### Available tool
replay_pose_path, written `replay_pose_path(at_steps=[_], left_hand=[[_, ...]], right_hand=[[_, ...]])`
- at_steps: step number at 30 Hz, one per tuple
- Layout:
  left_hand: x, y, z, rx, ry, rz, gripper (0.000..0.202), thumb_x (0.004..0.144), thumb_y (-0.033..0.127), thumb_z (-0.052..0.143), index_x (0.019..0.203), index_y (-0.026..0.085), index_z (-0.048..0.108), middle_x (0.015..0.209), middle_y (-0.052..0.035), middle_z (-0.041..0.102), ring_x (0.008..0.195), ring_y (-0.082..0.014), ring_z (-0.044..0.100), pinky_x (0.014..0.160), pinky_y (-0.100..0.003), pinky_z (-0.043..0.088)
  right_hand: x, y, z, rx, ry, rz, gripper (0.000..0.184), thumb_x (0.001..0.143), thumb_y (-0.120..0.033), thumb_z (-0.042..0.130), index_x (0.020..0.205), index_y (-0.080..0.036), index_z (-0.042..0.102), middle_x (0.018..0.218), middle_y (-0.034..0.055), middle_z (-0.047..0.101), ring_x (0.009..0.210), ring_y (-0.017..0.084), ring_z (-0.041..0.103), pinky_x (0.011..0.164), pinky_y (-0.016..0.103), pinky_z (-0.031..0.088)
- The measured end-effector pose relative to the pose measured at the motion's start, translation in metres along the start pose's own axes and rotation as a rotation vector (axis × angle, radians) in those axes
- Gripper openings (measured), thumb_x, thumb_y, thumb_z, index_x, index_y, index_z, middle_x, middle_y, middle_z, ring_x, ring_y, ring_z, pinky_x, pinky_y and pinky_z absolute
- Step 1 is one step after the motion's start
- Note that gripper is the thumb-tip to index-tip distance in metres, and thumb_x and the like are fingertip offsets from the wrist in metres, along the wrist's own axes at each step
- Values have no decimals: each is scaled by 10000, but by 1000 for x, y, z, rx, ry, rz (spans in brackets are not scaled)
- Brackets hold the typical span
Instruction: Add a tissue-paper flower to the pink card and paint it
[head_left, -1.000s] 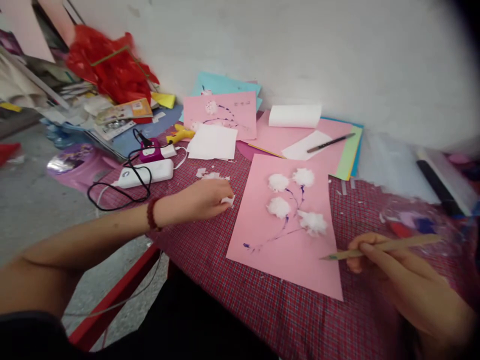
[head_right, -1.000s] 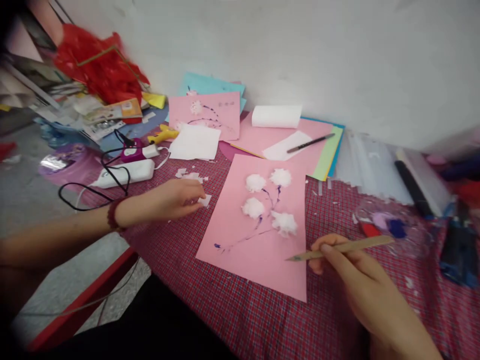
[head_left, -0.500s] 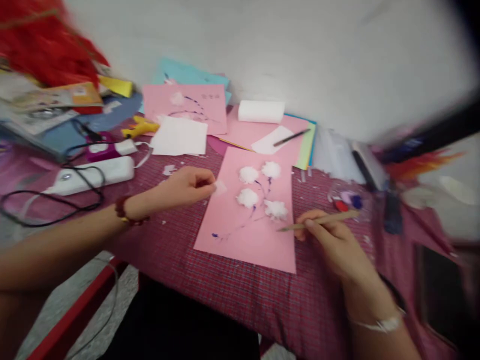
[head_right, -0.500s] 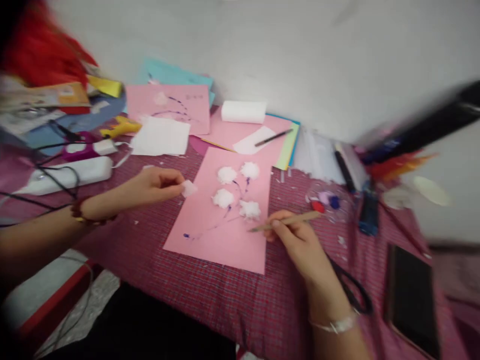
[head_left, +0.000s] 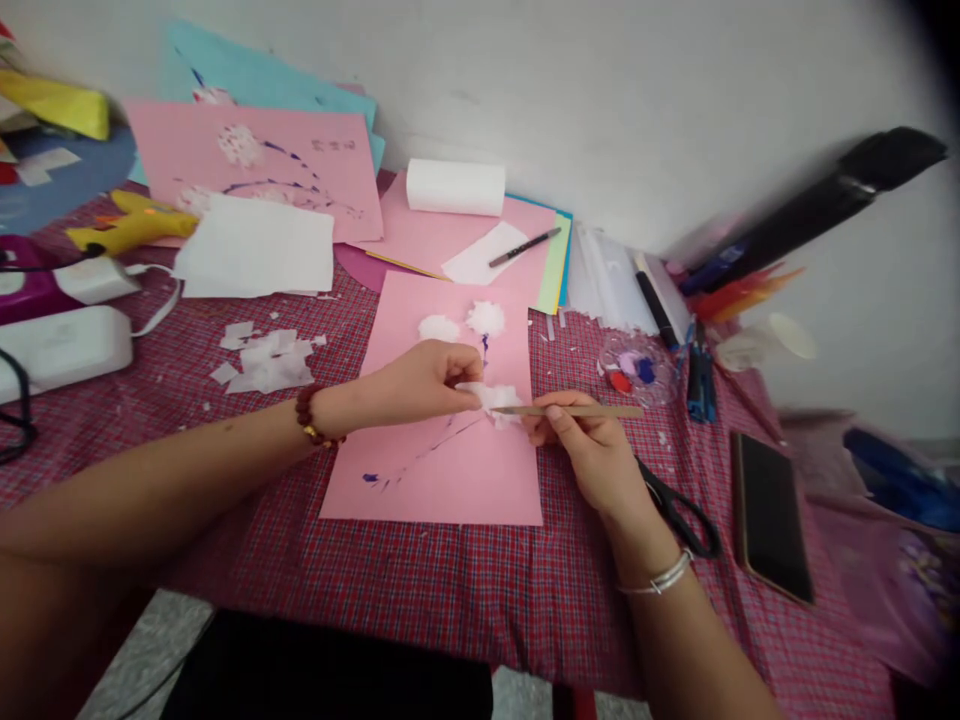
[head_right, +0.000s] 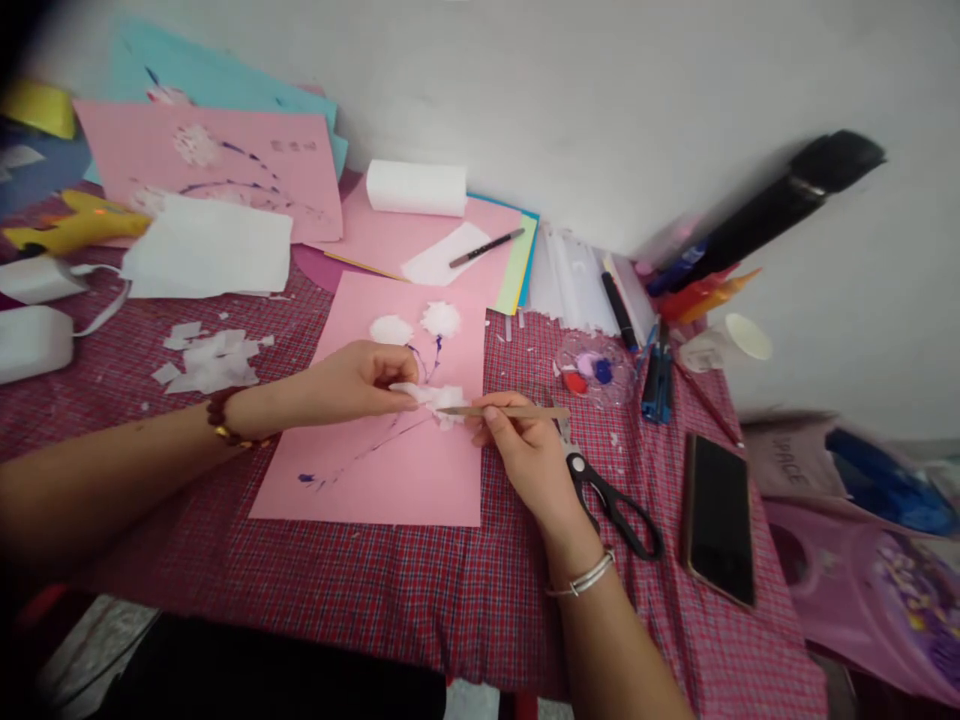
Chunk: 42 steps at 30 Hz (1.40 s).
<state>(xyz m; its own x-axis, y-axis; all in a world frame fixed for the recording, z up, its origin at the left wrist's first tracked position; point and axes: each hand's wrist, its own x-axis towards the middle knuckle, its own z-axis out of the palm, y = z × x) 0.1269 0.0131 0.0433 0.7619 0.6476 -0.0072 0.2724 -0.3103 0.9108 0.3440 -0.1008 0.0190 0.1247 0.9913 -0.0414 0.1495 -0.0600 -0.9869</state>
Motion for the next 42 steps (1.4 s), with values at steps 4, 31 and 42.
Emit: replay_pose_path(at_steps=[4,31,42], left_hand=[[-3,-3,-5,140,-182,21,97,781,179,579,720,172,653,637,25,585,574,-96,497,538,-219,349],[10,-2,28,415,-64,43,172,825,83,482,927,144,607,789,-35,652,702,-141,561,635,-253,374],[11,-13,32,431,118,165,173,871,73,439,894,139,597,900,-61,609,832,-165,541,771,-309,413]], right_hand=[[1,5,-1,24,15,21,207,909,-409,608,964,-217,663,779,3,689,652,145,639,655,291,538],[-13,-9,12,-328,54,-299,125,951,-225,517,924,-214,638,775,6,656,696,157,628,643,287,510],[-16,-11,12,-788,-117,-574,167,962,-144,469,1026,-197,614,920,75,683,817,210,652,721,352,526]])
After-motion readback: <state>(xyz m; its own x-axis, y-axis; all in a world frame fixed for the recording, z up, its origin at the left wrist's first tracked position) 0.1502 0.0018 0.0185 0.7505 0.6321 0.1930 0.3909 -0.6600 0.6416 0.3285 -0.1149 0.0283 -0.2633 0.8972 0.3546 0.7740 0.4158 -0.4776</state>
